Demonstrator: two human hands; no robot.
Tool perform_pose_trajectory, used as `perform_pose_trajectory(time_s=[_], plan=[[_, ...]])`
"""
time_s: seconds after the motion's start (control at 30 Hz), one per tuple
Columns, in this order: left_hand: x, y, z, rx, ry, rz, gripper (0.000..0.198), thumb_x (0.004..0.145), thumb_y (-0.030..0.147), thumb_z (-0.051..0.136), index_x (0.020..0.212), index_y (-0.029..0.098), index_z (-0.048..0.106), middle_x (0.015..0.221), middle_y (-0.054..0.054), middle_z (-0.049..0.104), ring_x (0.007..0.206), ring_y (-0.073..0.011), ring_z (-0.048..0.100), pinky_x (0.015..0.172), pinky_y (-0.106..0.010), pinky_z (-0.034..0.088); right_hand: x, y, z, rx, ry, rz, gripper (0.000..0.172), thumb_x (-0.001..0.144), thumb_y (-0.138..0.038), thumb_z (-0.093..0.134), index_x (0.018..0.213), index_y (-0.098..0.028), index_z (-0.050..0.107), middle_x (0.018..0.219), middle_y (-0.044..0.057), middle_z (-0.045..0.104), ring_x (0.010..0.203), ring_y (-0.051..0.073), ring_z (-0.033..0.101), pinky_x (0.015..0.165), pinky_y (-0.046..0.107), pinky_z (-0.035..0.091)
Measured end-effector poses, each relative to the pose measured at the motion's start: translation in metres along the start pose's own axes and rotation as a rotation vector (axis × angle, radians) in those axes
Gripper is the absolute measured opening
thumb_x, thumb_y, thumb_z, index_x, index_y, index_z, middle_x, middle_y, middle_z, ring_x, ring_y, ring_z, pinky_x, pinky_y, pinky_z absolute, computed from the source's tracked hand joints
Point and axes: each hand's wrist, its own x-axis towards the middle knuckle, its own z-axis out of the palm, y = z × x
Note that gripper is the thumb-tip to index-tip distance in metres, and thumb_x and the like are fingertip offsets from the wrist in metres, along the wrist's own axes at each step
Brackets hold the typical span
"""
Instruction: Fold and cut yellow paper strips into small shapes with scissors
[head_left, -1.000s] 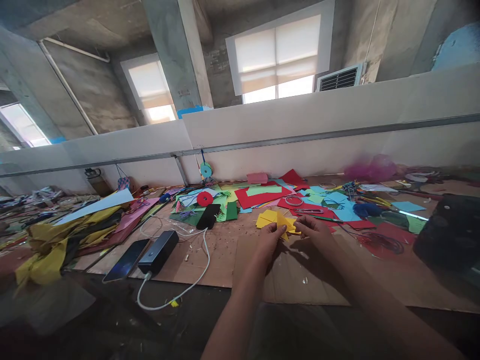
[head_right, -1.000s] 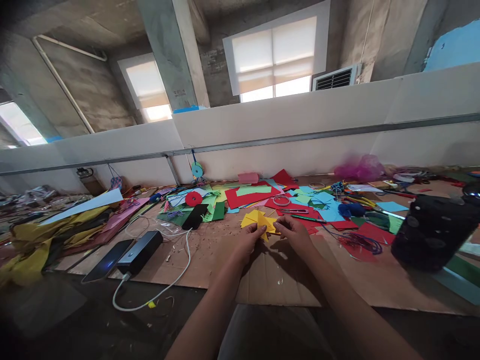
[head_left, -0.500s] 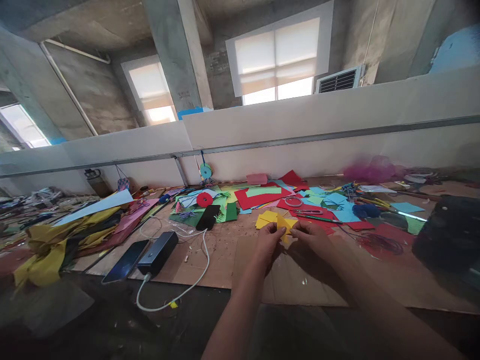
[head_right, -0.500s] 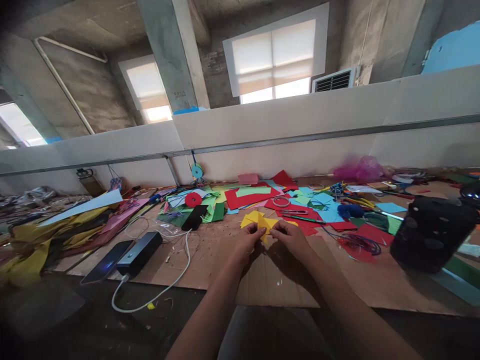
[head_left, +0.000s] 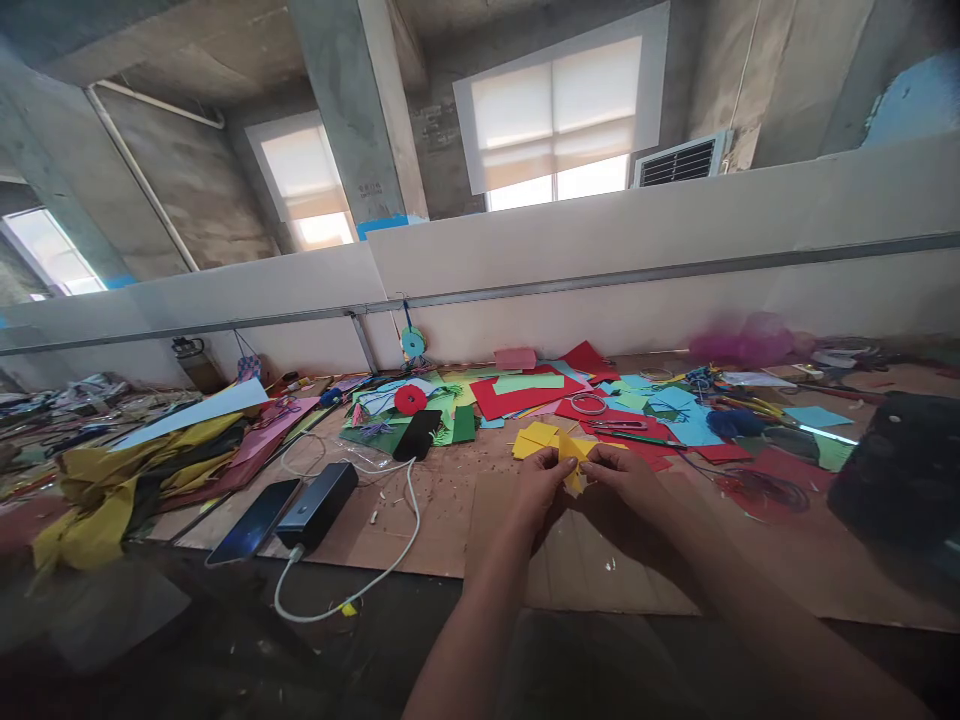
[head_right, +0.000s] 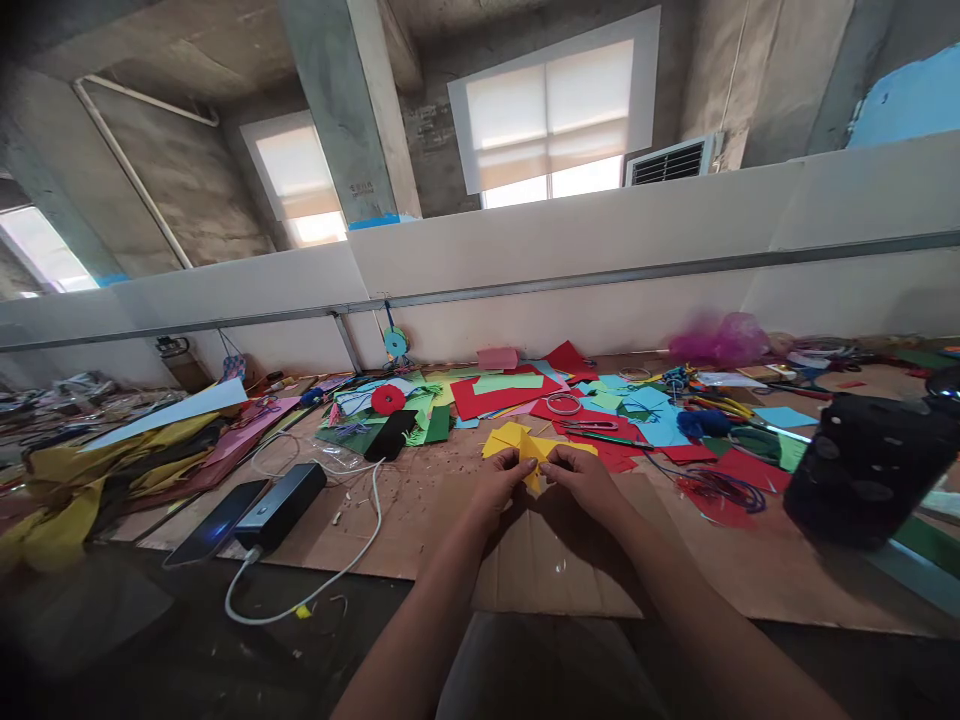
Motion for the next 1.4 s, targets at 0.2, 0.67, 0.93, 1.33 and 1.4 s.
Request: perform_pose_trajectory(time_s=[0.2,0.67,0.93,1.33,1.4], plan=[[0.002,-0.002,-0.001,-0.013,-0.005,0.026,0.045,0.054,0.049,0.082,0.077,0.015,0.064,0.072,-0.001,0.061,0.06,-0.011,0.053,0.056,-0.022,0.041,0.0,0.001,0.002,0.026,-0.021,0.005,0.026,0.076,-0.045,0.062,0.066,-0.021,0.058,0.062,-0.003,0.055,0.06,0.016,0.048,0.057,0.028,0.036],[0.011,-0.016,-0.005,0.014,0.017,0.058,0.045,0.058,0.053,0.081,0.073,0.016,0.06,0.066,0.002,0.054,0.059,-0.0101,0.049,0.054,-0.021,0.038,-0.003,-0.008,0.002,0.033,-0.005,0.018,0.027,0.075,-0.045,0.062,0.063,-0.022,0.055,0.063,-0.003,0.051,0.061,0.016,0.046,0.058,0.028,0.035],[0.008,-0.01,-0.004,0.035,0.014,0.026,0.046,0.053,0.052,0.083,0.069,0.015,0.061,0.067,-0.001,0.058,0.057,-0.0098,0.05,0.054,-0.022,0.039,-0.003,-0.004,0.001,0.03,0.038,0.009,0.029,0.077,-0.046,0.062,0.063,-0.022,0.053,0.061,-0.003,0.051,0.059,0.016,0.047,0.056,0.028,0.037],[0.005,-0.006,-0.009,0.001,0.029,-0.074,0.041,0.054,0.045,0.082,0.071,0.016,0.059,0.055,0.004,0.051,0.045,-0.0065,0.041,0.044,-0.02,0.032,-0.004,-0.007,0.0,0.013,0.046,-0.138,0.018,0.076,-0.029,0.064,0.091,-0.024,0.074,0.099,0.007,0.068,0.095,0.027,0.063,0.084,0.039,0.049],[0.005,-0.008,-0.011,-0.021,0.02,-0.088,0.04,0.057,0.044,0.081,0.075,0.016,0.06,0.056,0.004,0.052,0.045,-0.0066,0.042,0.044,-0.02,0.032,-0.004,-0.008,0.001,0.003,0.055,-0.147,0.019,0.075,-0.026,0.064,0.091,-0.024,0.074,0.098,0.006,0.068,0.096,0.027,0.063,0.085,0.039,0.049]])
